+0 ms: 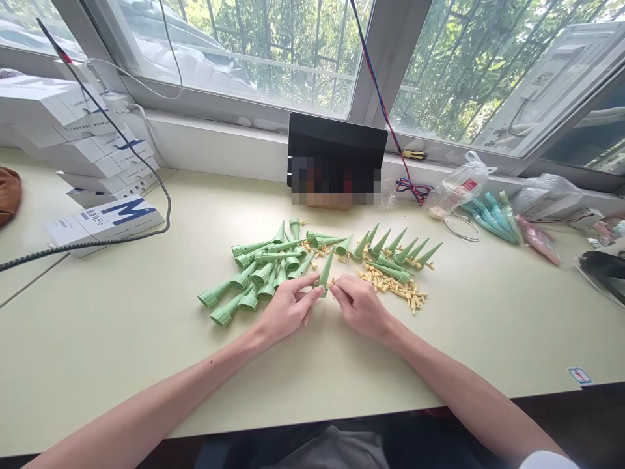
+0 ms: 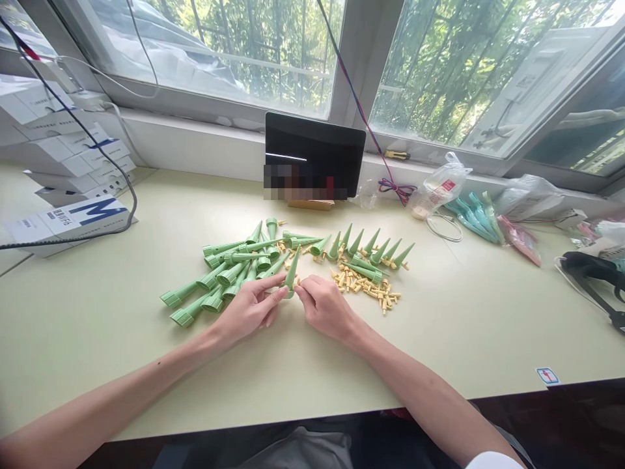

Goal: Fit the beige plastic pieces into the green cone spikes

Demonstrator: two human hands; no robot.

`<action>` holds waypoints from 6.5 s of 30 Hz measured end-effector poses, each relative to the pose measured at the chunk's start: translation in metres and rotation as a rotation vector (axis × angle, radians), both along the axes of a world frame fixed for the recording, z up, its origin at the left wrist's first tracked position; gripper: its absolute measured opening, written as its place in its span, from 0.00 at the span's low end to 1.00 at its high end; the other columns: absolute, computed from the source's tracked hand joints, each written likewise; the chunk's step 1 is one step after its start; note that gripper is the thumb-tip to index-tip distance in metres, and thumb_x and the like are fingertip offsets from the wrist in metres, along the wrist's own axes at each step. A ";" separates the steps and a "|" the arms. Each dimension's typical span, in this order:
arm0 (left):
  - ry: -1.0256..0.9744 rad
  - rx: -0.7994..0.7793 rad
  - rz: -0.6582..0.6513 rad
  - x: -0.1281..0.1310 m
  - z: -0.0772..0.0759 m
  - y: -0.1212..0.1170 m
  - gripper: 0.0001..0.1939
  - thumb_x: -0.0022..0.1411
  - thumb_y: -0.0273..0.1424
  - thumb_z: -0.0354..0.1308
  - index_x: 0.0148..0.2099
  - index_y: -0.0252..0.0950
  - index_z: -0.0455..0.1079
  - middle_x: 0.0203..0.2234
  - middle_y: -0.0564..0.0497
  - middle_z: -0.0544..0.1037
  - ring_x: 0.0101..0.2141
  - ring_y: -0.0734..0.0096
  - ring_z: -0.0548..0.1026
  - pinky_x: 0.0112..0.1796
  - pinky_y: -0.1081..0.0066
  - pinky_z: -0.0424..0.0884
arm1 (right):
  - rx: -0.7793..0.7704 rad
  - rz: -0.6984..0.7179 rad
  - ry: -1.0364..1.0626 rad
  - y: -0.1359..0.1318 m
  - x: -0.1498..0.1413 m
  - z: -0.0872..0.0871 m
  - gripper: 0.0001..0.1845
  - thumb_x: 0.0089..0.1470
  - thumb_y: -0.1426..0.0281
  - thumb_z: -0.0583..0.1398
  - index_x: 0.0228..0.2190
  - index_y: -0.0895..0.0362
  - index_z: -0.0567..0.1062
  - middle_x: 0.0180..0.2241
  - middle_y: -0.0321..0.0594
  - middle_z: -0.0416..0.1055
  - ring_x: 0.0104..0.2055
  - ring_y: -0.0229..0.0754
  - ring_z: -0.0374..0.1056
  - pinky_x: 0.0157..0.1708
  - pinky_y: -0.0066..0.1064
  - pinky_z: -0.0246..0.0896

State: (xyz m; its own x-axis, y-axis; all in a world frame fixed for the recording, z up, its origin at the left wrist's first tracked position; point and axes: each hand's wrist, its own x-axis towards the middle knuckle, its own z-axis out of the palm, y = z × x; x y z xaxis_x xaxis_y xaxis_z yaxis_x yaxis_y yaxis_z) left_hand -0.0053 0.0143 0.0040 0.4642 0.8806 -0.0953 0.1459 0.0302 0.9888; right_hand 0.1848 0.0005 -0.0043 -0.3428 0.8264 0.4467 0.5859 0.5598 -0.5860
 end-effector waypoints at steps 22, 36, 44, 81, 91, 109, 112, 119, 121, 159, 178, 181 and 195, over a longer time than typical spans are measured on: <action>-0.307 -0.376 -0.194 -0.001 -0.004 0.003 0.27 0.66 0.43 0.57 0.61 0.35 0.62 0.22 0.55 0.68 0.20 0.75 0.68 0.22 0.74 0.63 | -0.024 -0.063 0.170 -0.002 -0.005 0.000 0.21 0.63 0.60 0.56 0.21 0.56 0.64 0.19 0.31 0.58 0.20 0.32 0.53 0.23 0.27 0.49; -0.324 -0.348 -0.220 0.001 -0.001 0.003 0.22 0.67 0.42 0.55 0.58 0.36 0.67 0.27 0.52 0.71 0.21 0.77 0.68 0.22 0.75 0.66 | -0.136 -0.088 0.231 -0.002 -0.005 0.002 0.22 0.62 0.56 0.55 0.22 0.56 0.68 0.19 0.34 0.66 0.20 0.34 0.58 0.22 0.28 0.53; -0.248 -0.253 -0.230 0.001 0.000 0.002 0.21 0.69 0.44 0.51 0.57 0.37 0.68 0.28 0.50 0.74 0.20 0.77 0.67 0.22 0.73 0.63 | -0.342 -0.114 0.399 -0.002 -0.006 0.007 0.24 0.62 0.54 0.55 0.20 0.55 0.64 0.17 0.34 0.66 0.18 0.33 0.56 0.18 0.28 0.50; -0.284 -0.297 -0.286 0.001 -0.001 0.001 0.18 0.71 0.43 0.49 0.45 0.33 0.70 0.16 0.58 0.62 0.17 0.80 0.56 0.21 0.75 0.52 | -0.372 -0.168 0.355 0.001 -0.005 0.003 0.25 0.61 0.57 0.55 0.17 0.55 0.58 0.14 0.29 0.54 0.17 0.32 0.49 0.18 0.27 0.43; -0.222 -0.235 -0.196 0.002 -0.001 0.002 0.23 0.67 0.46 0.53 0.57 0.37 0.69 0.25 0.54 0.68 0.18 0.81 0.61 0.20 0.75 0.53 | -0.359 -0.149 0.337 0.002 -0.005 0.006 0.24 0.63 0.57 0.54 0.19 0.56 0.61 0.16 0.30 0.54 0.19 0.32 0.50 0.20 0.28 0.44; -0.079 0.021 0.093 0.004 0.005 -0.001 0.24 0.65 0.43 0.57 0.57 0.34 0.65 0.15 0.58 0.69 0.16 0.74 0.67 0.20 0.73 0.65 | -0.262 -0.066 0.289 0.000 -0.003 0.004 0.11 0.58 0.63 0.60 0.29 0.57 0.71 0.23 0.33 0.64 0.22 0.33 0.57 0.21 0.27 0.52; -0.055 0.046 0.071 0.003 0.005 -0.003 0.22 0.65 0.43 0.57 0.55 0.35 0.65 0.15 0.58 0.70 0.17 0.72 0.69 0.21 0.73 0.67 | -0.262 -0.050 0.278 0.001 -0.003 0.004 0.10 0.60 0.64 0.58 0.32 0.57 0.73 0.23 0.32 0.64 0.21 0.33 0.56 0.21 0.27 0.52; 0.021 0.116 0.020 0.002 0.002 -0.004 0.18 0.66 0.43 0.55 0.52 0.38 0.67 0.28 0.51 0.79 0.14 0.76 0.70 0.16 0.75 0.62 | -0.243 -0.035 0.243 0.001 -0.004 0.006 0.13 0.63 0.63 0.55 0.37 0.57 0.76 0.26 0.36 0.69 0.23 0.34 0.59 0.23 0.28 0.55; 0.048 0.140 0.027 0.002 0.001 -0.003 0.18 0.65 0.43 0.56 0.52 0.38 0.68 0.34 0.49 0.79 0.14 0.77 0.70 0.15 0.75 0.62 | -0.215 -0.039 0.216 0.001 -0.003 0.006 0.13 0.63 0.62 0.55 0.35 0.57 0.76 0.24 0.35 0.68 0.23 0.34 0.58 0.24 0.28 0.55; 0.426 0.598 0.148 -0.003 -0.012 0.005 0.21 0.65 0.35 0.57 0.59 0.40 0.63 0.41 0.47 0.76 0.23 0.72 0.68 0.34 0.69 0.67 | 0.018 -0.291 0.017 0.024 0.029 -0.005 0.12 0.63 0.67 0.55 0.47 0.56 0.71 0.37 0.41 0.73 0.25 0.37 0.65 0.31 0.31 0.62; 0.291 0.423 0.193 0.003 -0.005 -0.002 0.18 0.65 0.34 0.55 0.54 0.42 0.56 0.30 0.57 0.75 0.16 0.80 0.61 0.24 0.76 0.62 | 0.026 -0.235 -0.097 0.031 0.024 -0.008 0.16 0.61 0.75 0.54 0.50 0.55 0.72 0.49 0.45 0.74 0.38 0.44 0.73 0.42 0.35 0.67; 0.278 0.413 0.184 0.003 -0.005 -0.002 0.18 0.65 0.34 0.55 0.55 0.41 0.56 0.30 0.56 0.75 0.15 0.81 0.60 0.23 0.76 0.61 | 0.024 -0.225 -0.120 0.033 0.023 -0.009 0.17 0.62 0.75 0.54 0.51 0.55 0.71 0.50 0.45 0.74 0.48 0.47 0.72 0.47 0.36 0.67; 0.282 0.771 -0.030 0.001 -0.015 -0.006 0.21 0.68 0.33 0.51 0.23 0.36 0.53 0.16 0.60 0.52 0.19 0.79 0.51 0.22 0.75 0.50 | 0.032 -0.223 -0.223 0.038 0.024 -0.010 0.20 0.63 0.78 0.52 0.52 0.55 0.72 0.52 0.43 0.73 0.51 0.47 0.72 0.51 0.36 0.67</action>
